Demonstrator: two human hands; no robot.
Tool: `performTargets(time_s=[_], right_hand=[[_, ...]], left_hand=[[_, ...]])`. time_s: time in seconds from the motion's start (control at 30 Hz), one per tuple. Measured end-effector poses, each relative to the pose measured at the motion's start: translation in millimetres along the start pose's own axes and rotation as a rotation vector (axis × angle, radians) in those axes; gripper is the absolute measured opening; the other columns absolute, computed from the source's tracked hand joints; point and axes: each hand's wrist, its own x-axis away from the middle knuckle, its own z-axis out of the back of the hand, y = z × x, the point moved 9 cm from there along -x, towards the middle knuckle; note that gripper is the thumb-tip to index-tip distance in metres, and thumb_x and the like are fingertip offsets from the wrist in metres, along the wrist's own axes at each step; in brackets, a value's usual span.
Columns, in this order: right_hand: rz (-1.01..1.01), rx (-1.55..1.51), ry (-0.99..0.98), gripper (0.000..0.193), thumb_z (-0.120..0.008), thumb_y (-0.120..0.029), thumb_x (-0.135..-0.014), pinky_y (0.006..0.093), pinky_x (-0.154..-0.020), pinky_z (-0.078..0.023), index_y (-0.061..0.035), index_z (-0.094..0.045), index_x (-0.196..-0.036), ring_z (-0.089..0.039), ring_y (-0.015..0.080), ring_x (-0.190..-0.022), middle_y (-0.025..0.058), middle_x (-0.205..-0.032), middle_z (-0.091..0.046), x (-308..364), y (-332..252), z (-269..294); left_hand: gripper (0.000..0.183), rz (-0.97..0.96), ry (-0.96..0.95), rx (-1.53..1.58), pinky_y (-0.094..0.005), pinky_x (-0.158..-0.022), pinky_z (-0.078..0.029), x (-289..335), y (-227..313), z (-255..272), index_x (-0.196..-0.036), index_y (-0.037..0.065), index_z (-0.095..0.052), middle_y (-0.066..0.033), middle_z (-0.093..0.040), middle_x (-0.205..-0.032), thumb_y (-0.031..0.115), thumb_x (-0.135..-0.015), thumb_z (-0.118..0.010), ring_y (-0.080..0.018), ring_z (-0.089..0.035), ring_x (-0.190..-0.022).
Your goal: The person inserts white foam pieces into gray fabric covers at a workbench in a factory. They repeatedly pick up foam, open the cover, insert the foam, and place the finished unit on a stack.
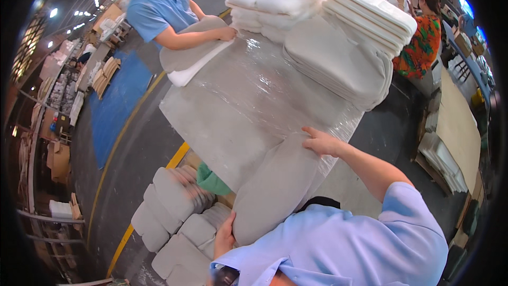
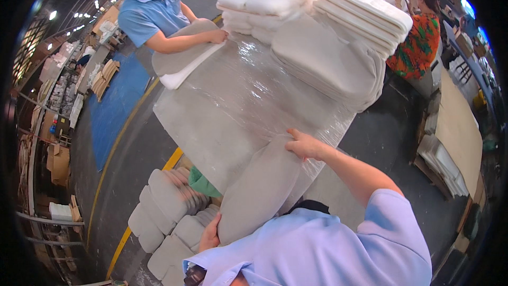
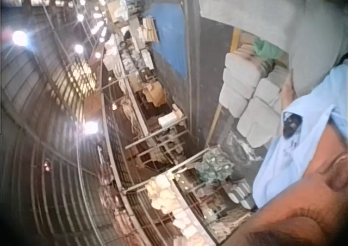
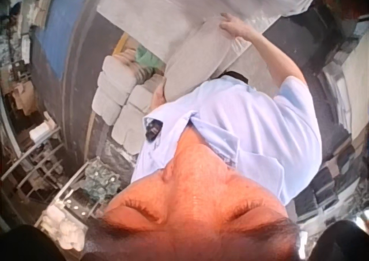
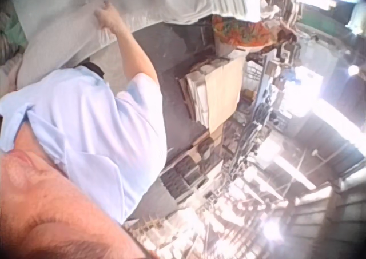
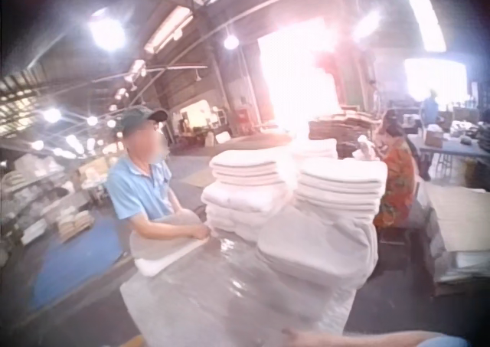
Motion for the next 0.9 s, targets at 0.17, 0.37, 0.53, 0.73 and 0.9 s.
performTargets(time_s=[0.17, 0.37, 0.53, 0.73, 0.9], right_hand=[[0.307, -0.289, 0.119, 0.061, -0.052, -0.041, -0.108, 0.0376, -0.113, -0.041, -0.0020, -0.048, -0.155, -0.058, 0.0234, -0.126, 0.0151, -0.141, -0.061, -23, -40, 22], [0.417, -0.676, 0.218, 0.074, -0.035, -0.063, -0.112, 0.0392, -0.115, -0.039, -0.0008, -0.066, -0.135, -0.054, 0.0233, -0.128, 0.0123, -0.134, -0.066, -92, -73, -7], [0.191, -0.859, 0.350, 0.073, -0.027, -0.071, -0.110, 0.0438, -0.106, -0.043, -0.0174, -0.063, -0.144, -0.057, 0.0219, -0.127, 0.0034, -0.137, -0.066, -137, -11, 16], [0.117, -0.851, 0.293, 0.072, -0.033, -0.071, -0.108, 0.0494, -0.110, -0.045, -0.0156, -0.060, -0.147, -0.054, 0.0248, -0.137, 0.0055, -0.143, -0.064, -147, -6, 7], [0.170, -0.790, 0.229, 0.079, -0.037, -0.076, -0.105, 0.0565, -0.117, -0.034, -0.0140, -0.057, -0.150, -0.047, 0.0289, -0.145, 0.0075, -0.152, -0.058, -138, 7, 8]], left_hand=[[0.089, -0.545, -0.043, 0.038, -0.0462, -0.118, -0.043, 66, 69, -35, -0.170, 0.013, -0.012, -0.0148, -0.037, -0.167, -0.001, -0.099, -0.064, -0.0305, -0.046, -0.148], [0.111, -0.813, 0.055, -0.193, -0.0420, -0.115, -0.044, 92, 34, -30, -0.172, 0.014, -0.008, -0.0124, -0.038, -0.164, -0.019, -0.083, -0.066, -0.0272, -0.047, -0.144], [0.116, -0.862, -0.056, -0.262, -0.0377, -0.111, -0.046, 64, 8, -78, -0.171, 0.010, -0.007, -0.0156, -0.048, -0.156, -0.013, -0.081, -0.076, -0.0252, -0.054, -0.136], [0.109, -0.847, 0.028, -0.437, -0.0380, -0.112, -0.047, 66, 5, -69, -0.170, 0.004, -0.013, -0.0153, -0.051, -0.153, -0.009, -0.084, -0.079, -0.0247, -0.054, -0.137], [0.109, -0.828, 0.020, -0.432, -0.0360, -0.119, -0.038, 58, 20, -68, -0.170, 0.004, -0.010, -0.0166, -0.049, -0.159, -0.011, -0.086, -0.077, -0.0235, -0.048, -0.144]])
